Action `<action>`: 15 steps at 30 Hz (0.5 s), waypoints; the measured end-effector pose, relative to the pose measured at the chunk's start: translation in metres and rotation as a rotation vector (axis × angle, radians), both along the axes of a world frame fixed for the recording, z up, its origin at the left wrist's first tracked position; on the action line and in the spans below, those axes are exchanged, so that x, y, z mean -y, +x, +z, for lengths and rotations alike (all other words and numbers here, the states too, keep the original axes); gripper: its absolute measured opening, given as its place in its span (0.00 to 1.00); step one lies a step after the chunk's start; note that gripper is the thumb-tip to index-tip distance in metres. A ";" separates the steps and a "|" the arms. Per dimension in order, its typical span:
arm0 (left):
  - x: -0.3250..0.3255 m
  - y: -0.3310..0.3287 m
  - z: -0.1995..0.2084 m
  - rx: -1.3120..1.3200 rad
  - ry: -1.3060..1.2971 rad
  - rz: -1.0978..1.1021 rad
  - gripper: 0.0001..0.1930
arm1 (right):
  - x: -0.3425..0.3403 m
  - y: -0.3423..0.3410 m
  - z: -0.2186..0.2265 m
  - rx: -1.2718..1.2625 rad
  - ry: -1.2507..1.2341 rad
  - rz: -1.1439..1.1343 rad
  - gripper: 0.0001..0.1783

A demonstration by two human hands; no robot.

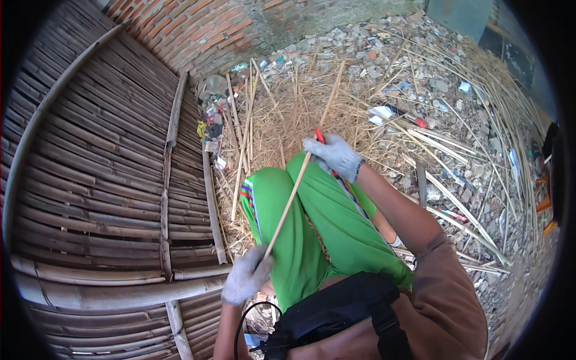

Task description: The person uses a tool to strip layers from a bamboo pole while holding it between their legs. The person repeatedly runs the tool along the length of the pole to remove material.

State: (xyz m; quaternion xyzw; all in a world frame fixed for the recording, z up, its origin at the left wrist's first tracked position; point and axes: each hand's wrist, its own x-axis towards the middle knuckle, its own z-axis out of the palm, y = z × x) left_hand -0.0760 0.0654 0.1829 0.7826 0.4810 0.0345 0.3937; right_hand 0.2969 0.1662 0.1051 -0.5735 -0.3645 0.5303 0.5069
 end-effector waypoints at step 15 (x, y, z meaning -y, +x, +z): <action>-0.024 0.064 -0.019 0.310 -0.023 -0.081 0.25 | 0.029 0.010 0.003 0.057 -0.076 0.101 0.27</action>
